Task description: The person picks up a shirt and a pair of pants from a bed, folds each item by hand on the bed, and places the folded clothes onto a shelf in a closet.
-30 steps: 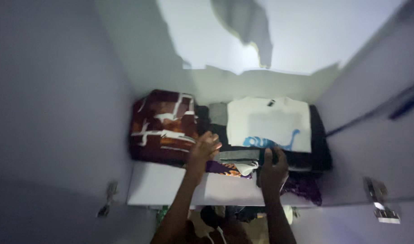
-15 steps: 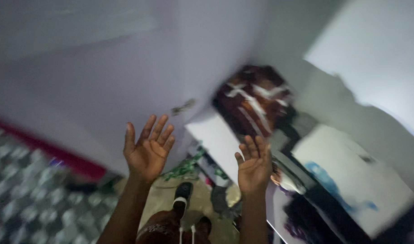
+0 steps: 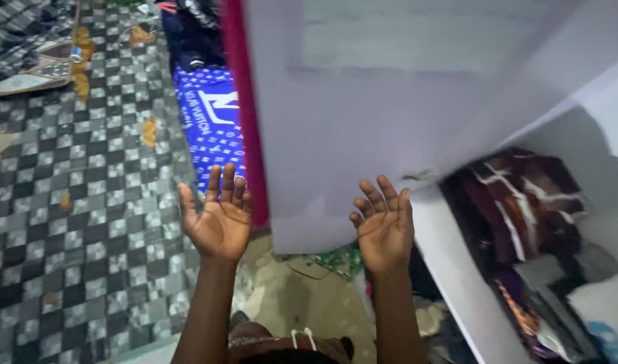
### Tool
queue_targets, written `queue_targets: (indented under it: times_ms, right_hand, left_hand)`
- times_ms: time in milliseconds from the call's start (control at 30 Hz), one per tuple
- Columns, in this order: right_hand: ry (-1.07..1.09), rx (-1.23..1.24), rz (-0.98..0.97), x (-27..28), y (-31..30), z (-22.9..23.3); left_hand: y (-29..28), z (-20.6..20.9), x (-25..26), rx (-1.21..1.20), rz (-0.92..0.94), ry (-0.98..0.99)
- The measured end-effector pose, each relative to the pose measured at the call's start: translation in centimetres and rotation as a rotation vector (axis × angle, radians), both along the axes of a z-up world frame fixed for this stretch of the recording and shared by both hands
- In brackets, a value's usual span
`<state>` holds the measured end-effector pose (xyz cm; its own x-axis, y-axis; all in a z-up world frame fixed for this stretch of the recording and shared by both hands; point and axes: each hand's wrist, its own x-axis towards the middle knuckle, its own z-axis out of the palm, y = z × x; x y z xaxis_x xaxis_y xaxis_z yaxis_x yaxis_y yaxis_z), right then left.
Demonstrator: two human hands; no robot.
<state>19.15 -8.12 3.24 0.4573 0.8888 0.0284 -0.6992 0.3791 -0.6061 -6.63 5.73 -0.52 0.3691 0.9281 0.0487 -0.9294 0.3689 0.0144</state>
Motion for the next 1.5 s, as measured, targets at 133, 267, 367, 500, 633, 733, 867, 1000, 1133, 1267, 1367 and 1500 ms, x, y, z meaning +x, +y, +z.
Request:
queue_targets:
  times_ms: [133,267,367,500,633,733,867,1000,1133,1267,1367,1500]
  right_hand:
    - [0.017,0.029,0.122,-8.0,5.8,-0.2]
    - [0.064,-0.018,0.264,-15.7,11.4,-1.1]
    - [0.092,-0.091,0.343,-19.6,16.1,-1.0]
    - [0.059,-0.142,0.463,-23.1,21.5,-1.8]
    - [0.057,-0.173,0.548,-25.8,27.3,-3.1]
    - [0.117,-0.132,0.653,-27.6,33.0,-4.1]
    - [0.18,-0.096,0.712,-29.0,40.5,-4.7]
    - [0.209,-0.051,0.737,-29.2,48.4,-4.1]
    - [0.24,-0.049,0.702,-28.2,53.9,-4.6]
    - [0.205,-0.093,0.633,-26.9,58.5,-3.9]
    - [0.195,-0.151,0.542,-26.0,60.9,-4.4]
    - [0.177,-0.107,0.43,-25.2,64.7,-5.8]
  left_hand:
    - [4.0,0.4,-7.7,-0.03,0.041,0.023]
    - [6.8,0.6,-15.2,-0.03,0.161,-0.012]
    - [8.3,0.6,-19.7,-0.03,0.26,-0.011]
    - [9.7,-0.8,-24.2,-0.061,0.38,-0.042]
    - [11.8,-1.8,-27.2,-0.052,0.464,-0.043]
    - [14.9,-2.0,-29.5,-0.055,0.546,-0.054]
    - [19.9,-1.5,-32.1,-0.015,0.603,-0.005]
    - [26.4,0.3,-33.1,-0.002,0.67,0.073]
    - [31.7,-0.1,-32.1,-0.091,0.647,0.073]
    - [38.0,-0.6,-30.5,-0.078,0.583,0.058]
    - [42.5,-1.7,-29.7,-0.112,0.511,0.057]
    - [50.3,-3.5,-29.6,-0.12,0.383,0.01]
